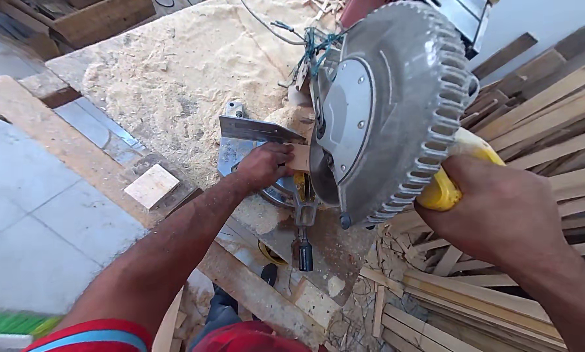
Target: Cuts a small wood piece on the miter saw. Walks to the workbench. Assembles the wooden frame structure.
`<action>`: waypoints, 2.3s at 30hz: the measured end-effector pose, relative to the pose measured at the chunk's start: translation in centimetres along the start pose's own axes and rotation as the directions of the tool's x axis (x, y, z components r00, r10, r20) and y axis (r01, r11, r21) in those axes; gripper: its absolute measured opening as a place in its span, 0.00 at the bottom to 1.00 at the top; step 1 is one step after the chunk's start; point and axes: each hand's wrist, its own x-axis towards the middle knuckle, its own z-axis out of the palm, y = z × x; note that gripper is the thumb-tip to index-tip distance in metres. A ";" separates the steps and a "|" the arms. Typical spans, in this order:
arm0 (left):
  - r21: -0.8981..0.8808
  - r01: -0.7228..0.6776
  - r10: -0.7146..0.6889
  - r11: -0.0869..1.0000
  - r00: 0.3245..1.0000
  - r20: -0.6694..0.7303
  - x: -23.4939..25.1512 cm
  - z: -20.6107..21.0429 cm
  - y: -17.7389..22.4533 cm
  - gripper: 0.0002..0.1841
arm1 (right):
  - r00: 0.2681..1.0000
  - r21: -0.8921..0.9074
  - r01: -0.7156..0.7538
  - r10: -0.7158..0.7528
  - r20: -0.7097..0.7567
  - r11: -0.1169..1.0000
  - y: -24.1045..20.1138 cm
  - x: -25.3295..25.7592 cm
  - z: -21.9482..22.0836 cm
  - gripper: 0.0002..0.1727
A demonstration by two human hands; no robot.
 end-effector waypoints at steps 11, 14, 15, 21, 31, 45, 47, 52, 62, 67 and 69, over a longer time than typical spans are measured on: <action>0.025 -0.054 0.055 0.998 0.998 -0.021 -0.1 0.2 -0.3 0.23 | 0.999 -0.019 0.023 -0.023 -0.029 1.000 0.1 -0.5 1.0 0.20; 0.019 -0.073 0.073 0.997 0.997 -0.033 -0.2 0.2 -0.2 0.23 | 0.998 -0.011 0.039 -0.039 -0.041 0.999 0.2 -0.6 1.1 0.21; 0.015 -0.078 0.079 0.997 0.996 -0.036 -0.2 0.2 -0.2 0.22 | 0.998 -0.007 0.038 -0.038 -0.042 0.999 0.2 -0.6 1.1 0.21; 0.040 -0.076 0.078 0.996 0.996 -0.051 -0.1 0.7 -0.2 0.23 | 0.999 -0.003 0.030 -0.030 -0.040 1.000 0.2 -0.5 1.1 0.21; 0.043 -0.058 0.060 0.997 0.997 -0.038 -0.2 0.6 -0.1 0.24 | 1.000 -0.001 0.021 -0.021 -0.020 1.000 0.4 -0.5 1.0 0.20; 0.028 -0.056 0.057 0.998 0.998 -0.038 -0.1 0.5 0.0 0.23 | 0.998 0.000 0.044 -0.044 -0.047 0.999 0.1 -0.9 1.5 0.21; 0.028 -0.050 0.050 0.998 0.998 -0.034 -0.1 0.4 0.1 0.23 | 0.998 -0.007 0.039 -0.039 -0.048 0.999 0.0 -0.9 1.5 0.21; 0.032 -0.047 0.048 0.998 0.999 -0.020 0.1 0.3 0.1 0.22 | 0.998 -0.008 0.027 -0.027 -0.061 1.000 -0.1 -1.1 1.9 0.20; 0.004 -0.021 0.021 1.000 1.000 0.007 0.2 0.1 0.1 0.21 | 0.998 -0.005 0.024 -0.024 -0.051 1.000 -0.2 -1.4 2.0 0.21; 0.008 -0.015 0.015 1.000 1.000 0.007 0.3 0.1 0.1 0.21 | 1.000 0.004 0.018 -0.018 -0.022 1.000 -0.1 -1.1 1.9 0.21; 0.006 -0.007 0.006 1.000 1.000 0.012 0.3 0.1 0.2 0.21 | 1.000 0.007 0.009 -0.009 -0.019 1.000 -0.3 -1.1 1.8 0.20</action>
